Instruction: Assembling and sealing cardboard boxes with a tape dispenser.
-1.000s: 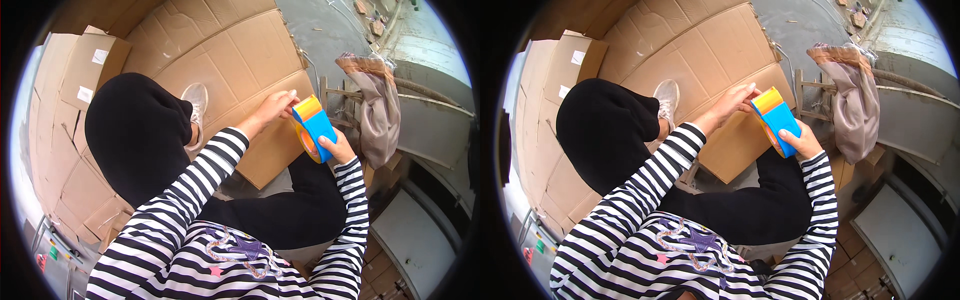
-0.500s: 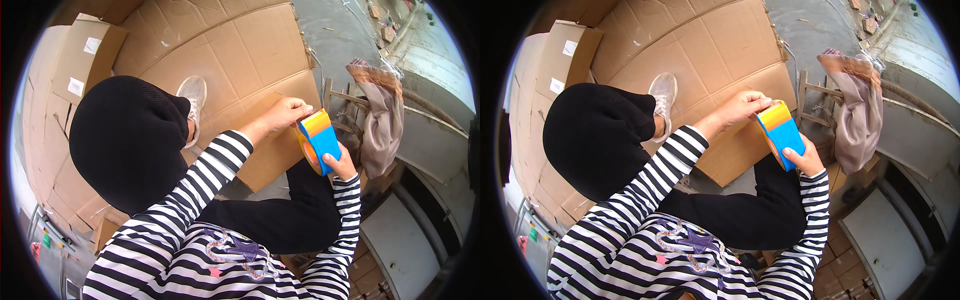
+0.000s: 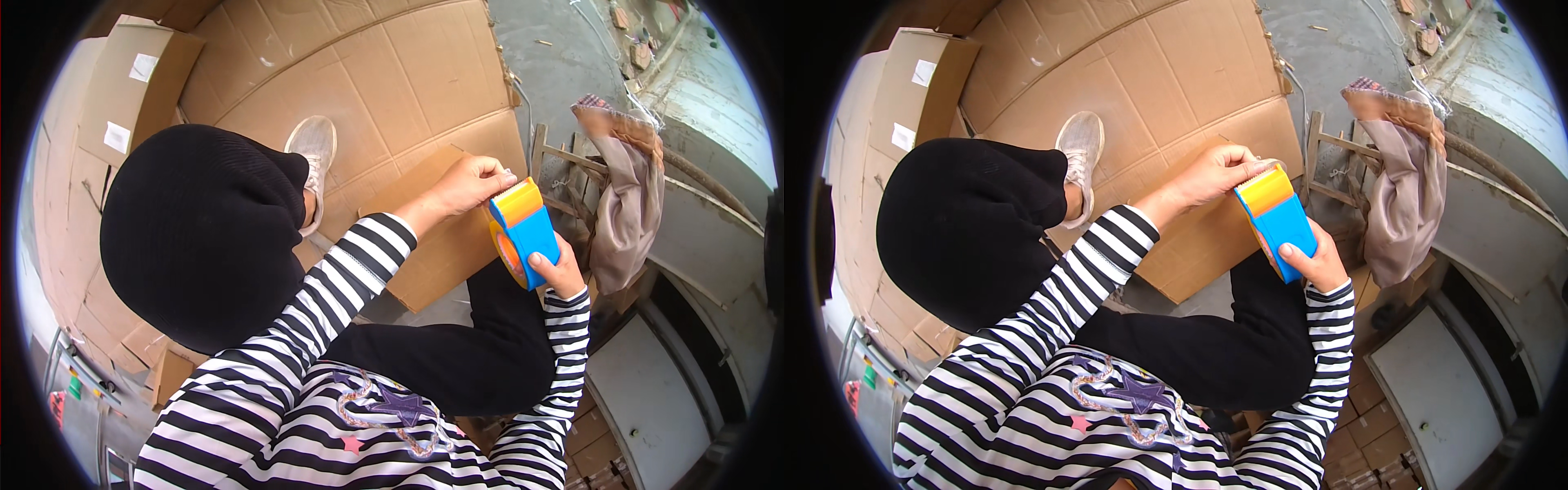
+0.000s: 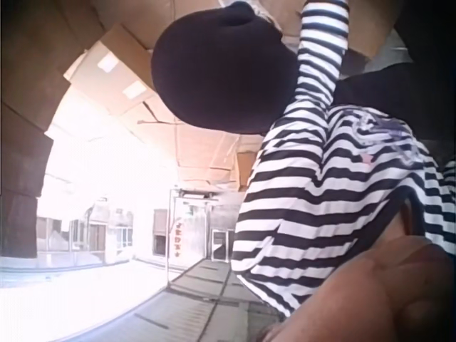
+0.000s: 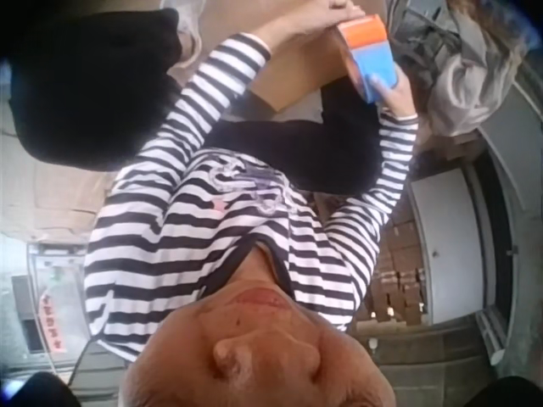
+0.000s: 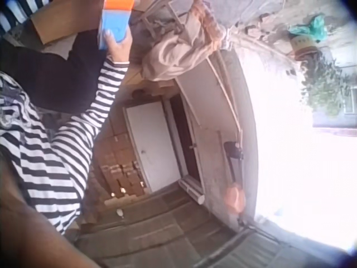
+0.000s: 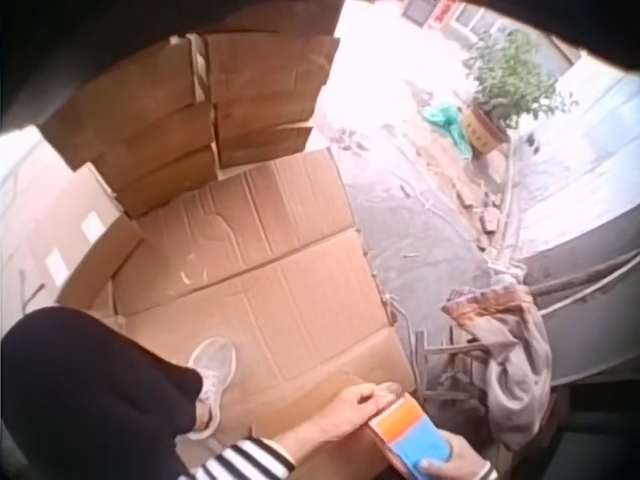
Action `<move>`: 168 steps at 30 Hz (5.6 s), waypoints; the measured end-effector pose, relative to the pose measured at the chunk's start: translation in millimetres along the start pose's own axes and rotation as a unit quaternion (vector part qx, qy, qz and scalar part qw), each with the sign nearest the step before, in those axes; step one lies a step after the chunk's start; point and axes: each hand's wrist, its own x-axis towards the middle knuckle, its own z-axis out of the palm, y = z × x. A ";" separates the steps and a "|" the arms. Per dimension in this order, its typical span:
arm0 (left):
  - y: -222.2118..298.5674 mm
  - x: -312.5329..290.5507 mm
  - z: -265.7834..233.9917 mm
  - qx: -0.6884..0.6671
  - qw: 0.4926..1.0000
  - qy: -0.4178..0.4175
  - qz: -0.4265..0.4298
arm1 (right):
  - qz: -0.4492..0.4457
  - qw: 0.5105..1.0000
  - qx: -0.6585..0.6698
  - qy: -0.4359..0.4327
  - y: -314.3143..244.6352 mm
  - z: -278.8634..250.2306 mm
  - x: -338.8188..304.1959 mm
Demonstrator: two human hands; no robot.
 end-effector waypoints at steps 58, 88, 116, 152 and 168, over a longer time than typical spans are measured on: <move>-35.4 -79.2 4.9 0.560 0.795 0.177 0.154 | 0.074 0.989 -0.128 0.024 6.0 -2.3 2.1; -37.2 -121.0 13.3 0.739 0.475 -0.409 0.246 | 0.031 0.992 -0.122 0.006 18.1 -5.8 14.1; -41.5 -51.8 18.8 0.631 0.465 -0.524 0.333 | 0.047 0.992 -0.118 -0.013 20.8 -8.0 18.0; -47.0 -52.4 60.4 0.863 0.459 -0.107 0.182 | -0.051 0.985 -0.164 0.022 150.3 -46.7 1.1; -51.1 -51.1 59.8 0.887 0.419 -0.103 0.164 | -0.046 0.980 -0.141 0.134 262.6 -45.4 -1.8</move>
